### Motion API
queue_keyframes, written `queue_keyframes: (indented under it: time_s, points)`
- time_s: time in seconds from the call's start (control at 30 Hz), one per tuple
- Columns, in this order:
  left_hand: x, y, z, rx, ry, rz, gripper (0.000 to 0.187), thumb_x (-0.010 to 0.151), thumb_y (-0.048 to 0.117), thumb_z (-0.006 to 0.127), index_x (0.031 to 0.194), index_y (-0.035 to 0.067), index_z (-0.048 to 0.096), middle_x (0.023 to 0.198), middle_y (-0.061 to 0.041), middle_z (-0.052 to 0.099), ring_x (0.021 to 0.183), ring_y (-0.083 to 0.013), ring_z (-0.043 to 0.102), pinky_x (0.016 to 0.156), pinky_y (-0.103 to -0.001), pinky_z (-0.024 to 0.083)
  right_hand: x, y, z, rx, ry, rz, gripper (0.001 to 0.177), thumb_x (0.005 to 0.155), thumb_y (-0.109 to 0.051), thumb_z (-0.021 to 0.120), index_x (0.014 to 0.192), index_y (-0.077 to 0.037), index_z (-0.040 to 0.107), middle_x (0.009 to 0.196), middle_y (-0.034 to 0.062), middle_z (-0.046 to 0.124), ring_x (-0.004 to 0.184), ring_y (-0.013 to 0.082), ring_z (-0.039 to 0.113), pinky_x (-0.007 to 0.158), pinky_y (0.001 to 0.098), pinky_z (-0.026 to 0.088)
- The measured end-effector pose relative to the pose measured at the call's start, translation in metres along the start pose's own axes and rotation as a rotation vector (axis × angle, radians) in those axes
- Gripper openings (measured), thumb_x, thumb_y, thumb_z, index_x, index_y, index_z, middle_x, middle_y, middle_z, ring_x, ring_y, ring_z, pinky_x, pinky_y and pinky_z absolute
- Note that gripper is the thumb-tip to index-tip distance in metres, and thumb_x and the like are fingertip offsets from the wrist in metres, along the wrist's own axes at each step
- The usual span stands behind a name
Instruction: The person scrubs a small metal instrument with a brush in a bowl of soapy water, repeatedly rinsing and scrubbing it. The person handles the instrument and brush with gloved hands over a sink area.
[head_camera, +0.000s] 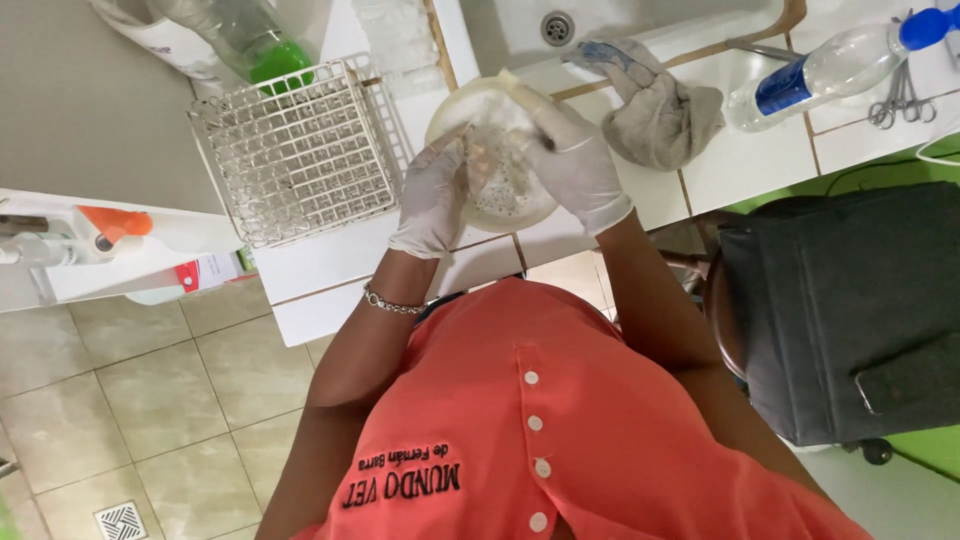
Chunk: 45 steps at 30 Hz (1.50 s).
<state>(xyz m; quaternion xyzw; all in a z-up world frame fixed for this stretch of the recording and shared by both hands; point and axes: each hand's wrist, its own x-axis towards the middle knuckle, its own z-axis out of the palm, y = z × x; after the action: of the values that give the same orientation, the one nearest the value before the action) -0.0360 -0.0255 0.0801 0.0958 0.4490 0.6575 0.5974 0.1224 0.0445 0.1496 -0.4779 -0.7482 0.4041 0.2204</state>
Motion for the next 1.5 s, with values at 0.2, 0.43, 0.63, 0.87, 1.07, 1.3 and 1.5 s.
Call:
queue_keyframes:
  time_s: [0.2, 0.43, 0.63, 0.87, 1.07, 1.3, 1.5]
  points:
    - [0.006, -0.025, 0.003, 0.108, 0.066, -0.076, 0.022, 0.097, 0.012, 0.068, 0.117, 0.003, 0.067, 0.078, -0.008, 0.070, 0.060, -0.0156, 0.069, 0.051, -0.027, 0.062, 0.013, 0.031, 0.038, -0.197, 0.092, -0.183, 0.020, 0.100, -0.035, 0.069, 0.117, -0.029, 0.076, 0.111, 0.0031, 0.069, 0.112, 0.0245, 0.068, 0.103, 0.0399, 0.055]
    - [0.017, -0.041, -0.008, 0.018, 0.033, -0.077, 0.022, 0.096, 0.010, 0.069, 0.116, 0.002, 0.067, 0.082, -0.011, 0.071, 0.063, -0.0177, 0.070, 0.055, -0.029, 0.063, 0.032, 0.074, 0.026, 0.039, 0.345, -0.003, 0.012, 0.100, -0.025, 0.060, 0.104, -0.025, 0.071, 0.091, -0.0003, 0.063, 0.081, 0.0150, 0.067, 0.081, 0.0286, 0.058]
    - [0.012, -0.030, -0.001, -0.112, -0.070, -0.191, 0.019, 0.097, 0.011, 0.068, 0.113, 0.001, 0.070, 0.080, -0.009, 0.071, 0.059, -0.0167, 0.062, 0.048, -0.028, 0.051, 0.006, 0.018, 0.014, 0.872, 0.016, 0.366, 0.028, 0.098, -0.001, 0.062, 0.124, -0.007, 0.070, 0.094, 0.0045, 0.068, 0.077, 0.0109, 0.062, 0.069, 0.0217, 0.054]
    - [0.005, -0.026, 0.013, 0.127, -0.057, -0.101, 0.025, 0.100, 0.019, 0.066, 0.110, -0.004, 0.066, 0.080, -0.017, 0.073, 0.065, -0.0210, 0.075, 0.051, -0.031, 0.065, -0.006, 0.001, 0.032, 0.467, 0.013, 0.276, 0.025, 0.089, -0.029, 0.080, 0.110, -0.016, 0.078, 0.102, 0.0082, 0.076, 0.097, 0.0180, 0.072, 0.091, 0.0372, 0.058]
    - [-0.007, -0.011, 0.025, 0.520, -0.191, 0.024, 0.017, 0.100, 0.015, 0.065, 0.109, 0.002, 0.071, 0.078, -0.009, 0.073, 0.064, -0.0129, 0.070, 0.057, -0.025, 0.062, 0.002, 0.027, 0.019, 0.503, 0.086, 0.283, 0.031, 0.101, -0.046, 0.060, 0.094, -0.019, 0.072, 0.072, 0.0035, 0.061, 0.078, 0.0139, 0.062, 0.083, 0.0313, 0.053]
    - [0.007, -0.019, 0.010, 0.655, -0.160, 0.089, 0.016, 0.100, 0.019, 0.068, 0.090, 0.008, 0.074, 0.069, -0.011, 0.072, 0.061, -0.0159, 0.071, 0.059, -0.024, 0.059, -0.007, 0.038, 0.031, 0.609, -0.007, 0.299, 0.029, 0.102, -0.043, 0.060, 0.099, -0.016, 0.071, 0.064, 0.0020, 0.054, 0.063, 0.0148, 0.068, 0.072, 0.0327, 0.061]
    - [-0.004, -0.008, 0.000, 1.503, -0.016, 0.423, 0.028, 0.099, 0.039, 0.062, 0.123, 0.027, 0.069, 0.100, -0.005, 0.076, 0.092, -0.0285, 0.075, 0.079, -0.044, 0.061, -0.002, 0.060, 0.032, 0.011, 0.047, -0.123, 0.023, 0.107, -0.036, 0.060, 0.114, -0.017, 0.070, 0.115, 0.0103, 0.069, 0.115, 0.0295, 0.066, 0.103, 0.0432, 0.050]
